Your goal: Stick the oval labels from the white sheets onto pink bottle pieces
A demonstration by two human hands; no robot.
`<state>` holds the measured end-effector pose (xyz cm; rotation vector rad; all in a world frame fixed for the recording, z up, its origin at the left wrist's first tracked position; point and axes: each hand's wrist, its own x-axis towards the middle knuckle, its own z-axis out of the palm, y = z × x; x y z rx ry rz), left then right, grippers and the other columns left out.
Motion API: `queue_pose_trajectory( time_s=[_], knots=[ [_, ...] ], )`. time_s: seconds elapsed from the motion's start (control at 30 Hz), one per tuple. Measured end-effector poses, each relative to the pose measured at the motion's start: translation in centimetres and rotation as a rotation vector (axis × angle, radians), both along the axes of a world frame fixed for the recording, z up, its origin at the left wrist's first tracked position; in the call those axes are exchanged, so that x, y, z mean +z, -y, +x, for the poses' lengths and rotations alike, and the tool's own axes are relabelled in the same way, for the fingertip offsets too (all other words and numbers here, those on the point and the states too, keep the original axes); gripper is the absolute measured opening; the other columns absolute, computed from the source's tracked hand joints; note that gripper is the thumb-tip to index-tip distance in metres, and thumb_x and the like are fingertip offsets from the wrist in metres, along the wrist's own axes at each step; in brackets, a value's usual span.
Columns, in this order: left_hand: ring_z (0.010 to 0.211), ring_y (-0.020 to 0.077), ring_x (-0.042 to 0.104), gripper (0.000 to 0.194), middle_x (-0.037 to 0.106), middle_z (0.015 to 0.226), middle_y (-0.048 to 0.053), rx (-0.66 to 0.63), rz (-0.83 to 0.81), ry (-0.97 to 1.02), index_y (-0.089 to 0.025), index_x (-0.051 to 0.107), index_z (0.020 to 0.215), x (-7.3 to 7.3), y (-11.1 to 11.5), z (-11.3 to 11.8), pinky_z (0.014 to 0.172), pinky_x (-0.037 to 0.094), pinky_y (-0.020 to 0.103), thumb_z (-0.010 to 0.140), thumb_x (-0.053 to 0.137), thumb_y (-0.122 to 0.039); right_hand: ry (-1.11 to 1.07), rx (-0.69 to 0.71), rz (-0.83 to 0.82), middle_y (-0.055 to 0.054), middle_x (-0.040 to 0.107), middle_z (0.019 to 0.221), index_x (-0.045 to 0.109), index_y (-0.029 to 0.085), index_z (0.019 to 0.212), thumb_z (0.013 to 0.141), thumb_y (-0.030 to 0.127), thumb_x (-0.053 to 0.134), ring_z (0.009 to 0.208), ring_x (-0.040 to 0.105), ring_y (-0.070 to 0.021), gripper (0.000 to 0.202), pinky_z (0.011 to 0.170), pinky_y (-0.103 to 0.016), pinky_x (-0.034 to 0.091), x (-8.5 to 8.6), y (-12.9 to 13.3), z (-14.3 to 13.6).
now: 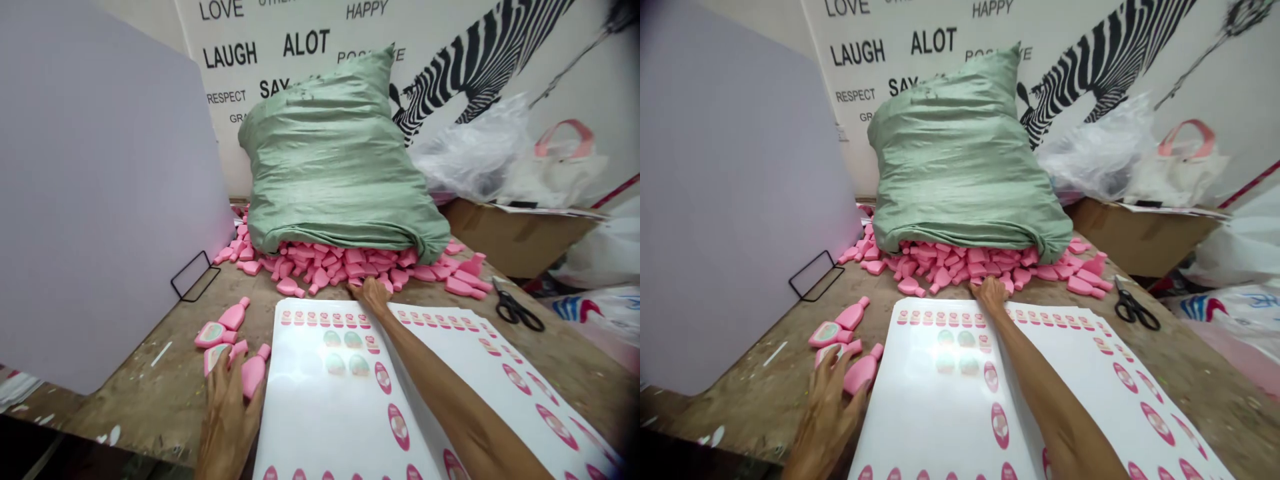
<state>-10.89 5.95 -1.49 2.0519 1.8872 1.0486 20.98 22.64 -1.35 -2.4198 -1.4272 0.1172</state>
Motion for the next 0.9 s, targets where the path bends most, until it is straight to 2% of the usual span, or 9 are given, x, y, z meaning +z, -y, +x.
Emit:
queue_pose_trajectory(
  time_s=[0.1, 0.17, 0.27, 0.4, 0.53, 0.6, 0.7, 0.8, 0.9],
  knots=[
    [0.124, 0.0277, 0.043, 0.035, 0.054, 0.126, 0.010, -0.047, 0.067, 0.152, -0.021, 0.059, 0.117, 1.7, 0.7, 1.1, 0.102, 0.037, 0.047, 0.086, 0.045, -0.033, -0.008, 0.022, -0.038, -0.024, 0.065, 0.104, 0.064, 0.005, 0.101, 0.078, 0.046, 0.056, 0.106, 0.058, -0.0356, 0.048, 0.081, -0.042, 0.042, 1.3, 1.5, 1.0],
    [0.116, 0.0271, 0.051, 0.031, 0.059, 0.119, 0.011, -0.091, 0.007, 0.321, -0.020, 0.063, 0.108, 2.6, 1.1, 2.7, 0.096, 0.043, 0.042, 0.085, 0.048, -0.035, -0.026, 0.038, -0.080, -0.023, 0.068, 0.097, 0.066, 0.006, 0.098, 0.076, 0.049, 0.056, 0.099, 0.061, -0.0355, 0.049, 0.077, -0.041, 0.044, 2.6, 3.7, 2.0],
    [0.100, 0.0256, 0.059, 0.028, 0.064, 0.107, 0.011, -0.195, -0.263, 0.587, -0.018, 0.066, 0.096, 3.9, 1.7, 6.2, 0.083, 0.049, 0.036, 0.083, 0.054, -0.040, -0.078, 0.122, -0.059, -0.015, 0.069, 0.101, 0.062, 0.014, 0.109, 0.073, 0.058, 0.056, 0.097, 0.063, -0.0312, 0.057, 0.076, -0.038, 0.046, 4.6, 9.4, 2.1],
    [0.103, 0.0230, 0.059, 0.037, 0.062, 0.115, 0.010, -0.359, -0.606, 0.986, -0.019, 0.061, 0.108, 5.1, 3.3, 11.3, 0.089, 0.046, 0.033, 0.084, 0.053, -0.046, -0.259, 0.395, 0.173, -0.010, 0.067, 0.104, 0.059, 0.018, 0.108, 0.073, 0.055, 0.061, 0.093, 0.064, -0.0247, 0.051, 0.080, -0.036, 0.049, 5.8, 19.1, -1.5],
    [0.099, 0.0231, 0.060, 0.037, 0.065, 0.104, 0.010, -0.333, -0.697, 1.173, -0.017, 0.062, 0.103, 4.9, 5.4, 13.5, 0.083, 0.047, 0.030, 0.082, 0.058, -0.047, -0.432, 0.571, 0.171, -0.008, 0.066, 0.104, 0.056, 0.021, 0.112, 0.080, 0.043, 0.059, 0.092, 0.063, -0.0215, 0.039, 0.078, -0.034, 0.051, 5.3, 25.2, -4.3],
    [0.093, 0.0230, 0.061, 0.036, 0.066, 0.098, 0.011, -0.264, -0.697, 1.272, -0.014, 0.062, 0.099, 4.6, 5.9, 13.4, 0.078, 0.050, 0.030, 0.082, 0.057, -0.045, -0.510, 0.583, 0.127, -0.007, 0.064, 0.107, 0.054, 0.023, 0.114, 0.082, 0.045, 0.056, 0.094, 0.062, -0.0208, 0.039, 0.079, -0.033, 0.050, 4.7, 25.6, -3.7],
    [0.084, 0.0217, 0.064, 0.034, 0.066, 0.097, 0.013, -0.217, -0.724, 1.433, -0.011, 0.059, 0.098, 4.4, 5.3, 12.5, 0.071, 0.053, 0.032, 0.083, 0.054, -0.042, -0.524, 0.495, 0.140, -0.006, 0.065, 0.101, 0.052, 0.023, 0.111, 0.089, 0.045, 0.044, 0.087, 0.062, -0.0194, 0.032, 0.074, -0.033, 0.048, 3.7, 23.4, -1.4],
    [0.071, 0.0182, 0.064, 0.035, 0.066, 0.091, 0.012, -0.282, -0.708, 1.350, -0.012, 0.059, 0.094, 4.3, 3.9, 12.4, 0.065, 0.054, 0.031, 0.081, 0.058, -0.044, -0.369, 0.422, 0.202, -0.004, 0.064, 0.087, 0.054, 0.022, 0.096, 0.092, 0.038, 0.037, 0.075, 0.058, -0.0182, 0.023, 0.067, -0.031, 0.044, 2.6, 20.2, 0.2],
    [0.064, 0.0174, 0.065, 0.041, 0.065, 0.082, 0.009, -0.288, -0.682, 1.190, -0.012, 0.060, 0.093, 3.7, 2.6, 13.3, 0.059, 0.054, 0.028, 0.076, 0.063, -0.049, -0.154, 0.484, 0.244, -0.004, 0.065, 0.085, 0.056, 0.021, 0.089, 0.088, 0.031, 0.045, 0.077, 0.055, -0.0193, 0.014, 0.071, -0.032, 0.039, 1.5, 18.0, 0.2]
  ],
)
